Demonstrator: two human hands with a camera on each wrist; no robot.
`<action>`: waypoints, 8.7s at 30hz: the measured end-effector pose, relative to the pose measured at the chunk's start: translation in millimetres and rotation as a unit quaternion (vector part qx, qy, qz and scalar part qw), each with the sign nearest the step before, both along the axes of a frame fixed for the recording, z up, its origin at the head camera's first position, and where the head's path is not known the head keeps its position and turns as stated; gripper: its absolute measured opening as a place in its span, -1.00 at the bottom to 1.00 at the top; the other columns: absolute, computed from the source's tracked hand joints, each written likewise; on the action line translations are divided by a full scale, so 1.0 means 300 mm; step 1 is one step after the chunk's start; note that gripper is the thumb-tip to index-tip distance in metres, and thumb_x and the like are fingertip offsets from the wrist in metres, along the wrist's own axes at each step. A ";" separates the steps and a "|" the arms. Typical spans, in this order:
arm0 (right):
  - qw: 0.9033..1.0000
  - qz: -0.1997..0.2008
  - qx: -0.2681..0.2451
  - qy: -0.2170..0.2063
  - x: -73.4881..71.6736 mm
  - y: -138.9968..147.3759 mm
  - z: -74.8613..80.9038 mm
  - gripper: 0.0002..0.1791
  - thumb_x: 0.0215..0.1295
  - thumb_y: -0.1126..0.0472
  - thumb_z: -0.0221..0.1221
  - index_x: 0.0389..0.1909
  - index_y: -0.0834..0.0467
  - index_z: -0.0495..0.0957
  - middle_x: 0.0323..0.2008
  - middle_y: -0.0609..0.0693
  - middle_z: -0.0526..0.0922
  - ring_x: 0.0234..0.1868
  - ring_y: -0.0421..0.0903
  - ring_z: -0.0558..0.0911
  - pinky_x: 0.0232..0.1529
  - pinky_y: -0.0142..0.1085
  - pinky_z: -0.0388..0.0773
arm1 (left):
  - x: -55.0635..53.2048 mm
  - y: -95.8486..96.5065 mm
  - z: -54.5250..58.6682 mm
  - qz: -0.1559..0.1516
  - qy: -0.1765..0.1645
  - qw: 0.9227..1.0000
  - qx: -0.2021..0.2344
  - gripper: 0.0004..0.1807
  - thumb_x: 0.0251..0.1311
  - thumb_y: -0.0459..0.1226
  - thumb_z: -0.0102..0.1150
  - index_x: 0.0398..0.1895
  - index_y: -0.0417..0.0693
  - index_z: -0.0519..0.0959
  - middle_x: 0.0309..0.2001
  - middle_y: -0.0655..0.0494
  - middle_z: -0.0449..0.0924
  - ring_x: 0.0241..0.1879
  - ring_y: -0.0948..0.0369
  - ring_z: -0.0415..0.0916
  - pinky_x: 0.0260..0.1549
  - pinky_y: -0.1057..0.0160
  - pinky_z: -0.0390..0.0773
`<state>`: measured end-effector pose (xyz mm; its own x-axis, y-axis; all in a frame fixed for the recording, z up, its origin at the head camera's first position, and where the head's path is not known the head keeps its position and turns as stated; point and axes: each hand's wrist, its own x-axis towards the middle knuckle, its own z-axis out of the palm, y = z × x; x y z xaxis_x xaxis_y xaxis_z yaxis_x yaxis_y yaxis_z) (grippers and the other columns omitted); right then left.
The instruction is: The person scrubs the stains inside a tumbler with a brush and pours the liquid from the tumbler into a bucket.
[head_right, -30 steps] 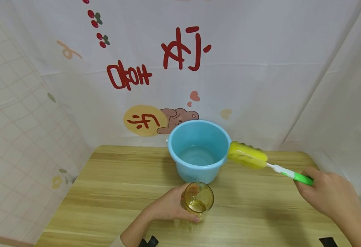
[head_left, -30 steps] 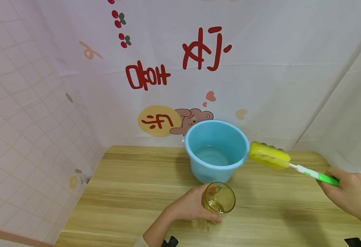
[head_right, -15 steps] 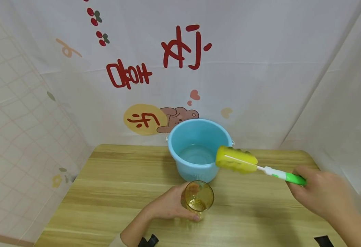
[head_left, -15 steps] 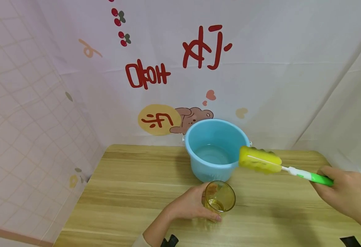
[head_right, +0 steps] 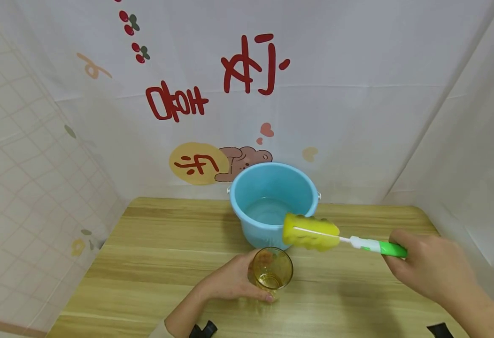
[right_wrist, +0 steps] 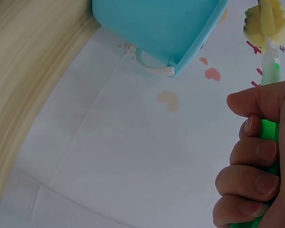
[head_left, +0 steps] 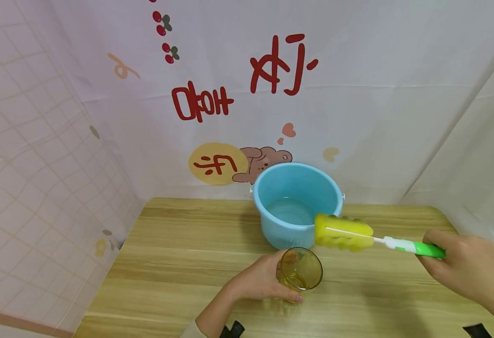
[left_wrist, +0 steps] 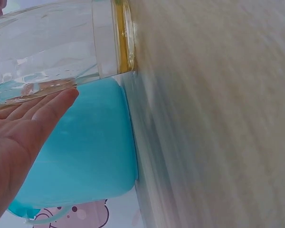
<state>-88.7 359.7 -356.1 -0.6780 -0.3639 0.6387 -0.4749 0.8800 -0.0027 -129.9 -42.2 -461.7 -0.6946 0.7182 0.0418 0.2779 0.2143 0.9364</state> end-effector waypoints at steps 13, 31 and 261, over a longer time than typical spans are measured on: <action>0.999 0.028 0.047 0.004 -0.013 -0.040 0.009 -0.66 0.38 -0.17 -0.22 -0.58 -0.19 0.24 -0.62 -0.48 -0.05 -0.61 -0.46 -0.05 -0.65 -0.46 -0.08 | -0.002 0.000 0.001 0.005 0.001 1.000 -0.011 -0.06 0.03 -0.05 0.68 0.48 0.28 0.35 0.27 0.30 0.53 0.26 0.28 0.49 0.27 0.28 0.47; 0.995 0.057 0.078 0.007 -0.028 -0.101 0.020 -0.67 0.37 -0.15 -0.24 -0.60 -0.22 0.21 -0.62 -0.47 -0.04 -0.61 -0.44 -0.06 -0.68 -0.46 -0.09 | -0.003 0.000 0.002 -0.003 -0.006 1.000 -0.003 -0.07 0.05 -0.03 0.66 0.47 0.39 0.33 0.26 0.45 0.51 0.26 0.36 0.46 0.35 0.21 0.41; 0.878 0.124 0.439 0.144 -0.085 -0.529 0.176 -0.73 -0.01 0.61 -0.33 -0.72 0.24 0.05 -0.75 0.15 0.18 -0.67 0.02 0.23 -0.47 -0.34 0.09 | -0.001 0.000 0.006 -0.005 0.007 1.000 -0.015 -0.08 0.07 -0.05 0.65 0.47 0.34 0.31 0.28 0.44 0.48 0.25 0.39 0.42 0.31 0.26 0.42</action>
<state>-114.3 201.0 -303.2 -0.3643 -0.9154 0.1712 -0.5219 0.3529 0.7766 -130.3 -42.2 -459.9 -0.6870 0.7260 0.0293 0.2926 0.2395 0.9257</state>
